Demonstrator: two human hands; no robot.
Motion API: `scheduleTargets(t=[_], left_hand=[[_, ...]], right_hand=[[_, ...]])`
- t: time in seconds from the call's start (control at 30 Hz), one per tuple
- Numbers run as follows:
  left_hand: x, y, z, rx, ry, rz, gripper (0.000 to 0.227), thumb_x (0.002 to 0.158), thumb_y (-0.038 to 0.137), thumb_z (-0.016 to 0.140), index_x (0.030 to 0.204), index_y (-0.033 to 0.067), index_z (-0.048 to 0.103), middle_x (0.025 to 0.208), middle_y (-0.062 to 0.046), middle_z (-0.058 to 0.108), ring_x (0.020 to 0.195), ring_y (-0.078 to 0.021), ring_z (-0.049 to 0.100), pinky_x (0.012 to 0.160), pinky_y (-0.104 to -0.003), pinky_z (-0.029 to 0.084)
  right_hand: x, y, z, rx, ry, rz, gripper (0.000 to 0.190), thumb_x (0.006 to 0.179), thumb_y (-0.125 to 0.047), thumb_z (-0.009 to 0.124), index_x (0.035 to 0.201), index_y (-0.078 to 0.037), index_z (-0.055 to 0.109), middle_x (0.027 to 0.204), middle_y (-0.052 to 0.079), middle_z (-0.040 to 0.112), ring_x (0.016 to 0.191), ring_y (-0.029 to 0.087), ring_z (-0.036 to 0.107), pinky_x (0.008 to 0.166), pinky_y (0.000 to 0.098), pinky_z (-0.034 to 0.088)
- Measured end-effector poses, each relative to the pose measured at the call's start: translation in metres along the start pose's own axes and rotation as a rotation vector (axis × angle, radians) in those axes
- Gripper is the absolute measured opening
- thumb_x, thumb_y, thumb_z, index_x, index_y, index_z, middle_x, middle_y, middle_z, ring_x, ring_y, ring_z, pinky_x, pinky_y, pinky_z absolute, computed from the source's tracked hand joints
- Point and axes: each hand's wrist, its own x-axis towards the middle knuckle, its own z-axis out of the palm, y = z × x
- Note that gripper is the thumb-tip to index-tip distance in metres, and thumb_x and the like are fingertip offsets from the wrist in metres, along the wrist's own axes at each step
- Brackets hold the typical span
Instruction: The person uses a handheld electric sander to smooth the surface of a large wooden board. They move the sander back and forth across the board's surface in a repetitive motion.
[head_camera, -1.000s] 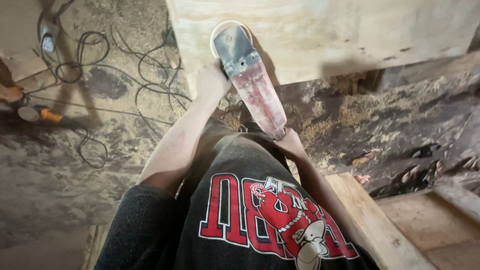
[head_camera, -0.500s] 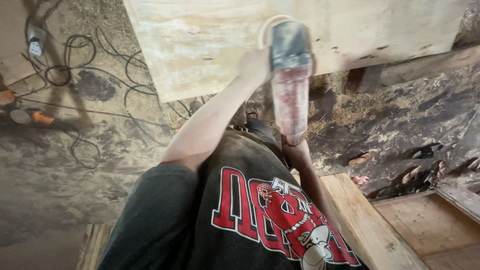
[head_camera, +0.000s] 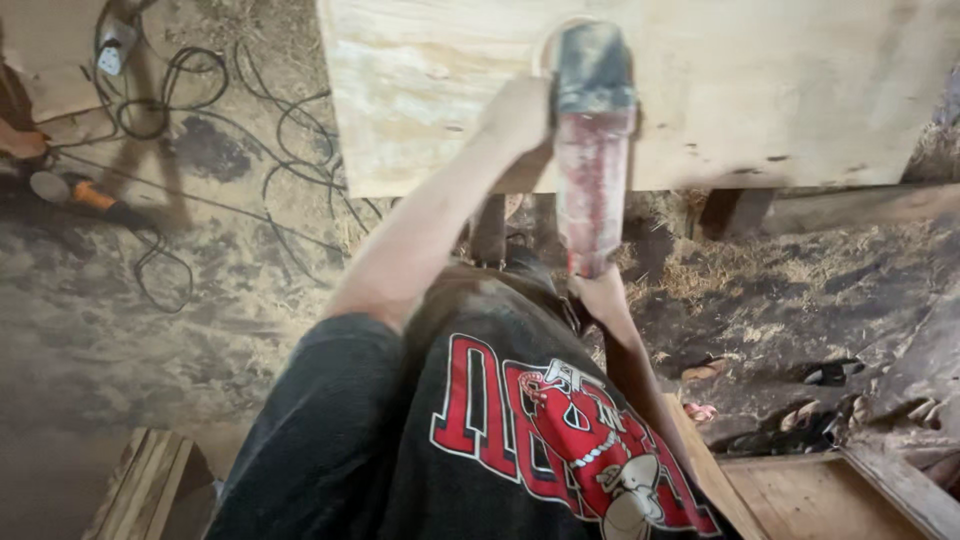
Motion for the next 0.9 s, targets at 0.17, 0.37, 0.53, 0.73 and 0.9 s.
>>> scheduleTargets(t=[0.17, 0.37, 0.53, 0.73, 0.9], left_hand=[[-0.048, -0.081, -0.067, -0.12, 0.136, -0.05, 0.026, 0.08, 0.008, 0.068, 0.105, -0.0002, 0.066, 0.088, -0.029, 0.071, 0.086, -0.0481, 0.07, 0.075, -0.056, 0.056], [-0.096, -0.156, -0.124, -0.203, 0.237, -0.204, 0.021, 0.087, 0.007, 0.062, 0.106, 0.0002, 0.066, 0.091, -0.029, 0.071, 0.09, -0.0461, 0.071, 0.081, -0.054, 0.057], [-0.128, -0.192, -0.163, -0.028, 0.307, -0.275, 0.024, 0.083, 0.01, 0.063, 0.105, 0.0009, 0.07, 0.086, -0.03, 0.071, 0.087, -0.0484, 0.069, 0.078, -0.056, 0.055], [-0.117, -0.184, -0.157, -0.1, 0.255, -0.266, 0.019, 0.091, 0.017, 0.065, 0.1, 0.0006, 0.069, 0.082, -0.026, 0.072, 0.078, -0.0405, 0.075, 0.073, -0.048, 0.06], [-0.077, -0.147, -0.104, -0.048, 0.235, -0.158, 0.021, 0.083, 0.009, 0.065, 0.101, 0.0021, 0.072, 0.08, -0.027, 0.071, 0.077, -0.0449, 0.071, 0.07, -0.053, 0.057]], right_hand=[[0.01, -0.05, 0.062, -0.243, -0.055, -0.03, 0.021, 0.083, -0.02, 0.073, 0.09, -0.001, 0.073, 0.071, 0.007, 0.071, 0.065, 0.01, 0.063, 0.06, 0.0323, 0.05], [0.011, -0.103, 0.13, -0.352, -0.157, -0.05, 0.026, 0.076, -0.021, 0.075, 0.092, 0.0, 0.075, 0.077, 0.014, 0.074, 0.071, 0.019, 0.071, 0.068, 0.0372, 0.056], [0.023, -0.118, 0.172, -0.454, -0.198, -0.045, 0.034, 0.072, -0.021, 0.076, 0.094, 0.005, 0.072, 0.088, 0.021, 0.077, 0.083, 0.03, 0.076, 0.078, 0.0393, 0.06], [0.022, -0.094, 0.17, -0.473, -0.172, -0.013, 0.042, 0.074, -0.024, 0.078, 0.1, 0.007, 0.068, 0.091, 0.024, 0.074, 0.09, 0.034, 0.074, 0.08, 0.0413, 0.058], [0.001, -0.083, 0.133, -0.23, -0.123, 0.11, 0.031, 0.072, -0.018, 0.072, 0.095, 0.002, 0.072, 0.083, 0.013, 0.077, 0.075, 0.022, 0.074, 0.072, 0.035, 0.059]])
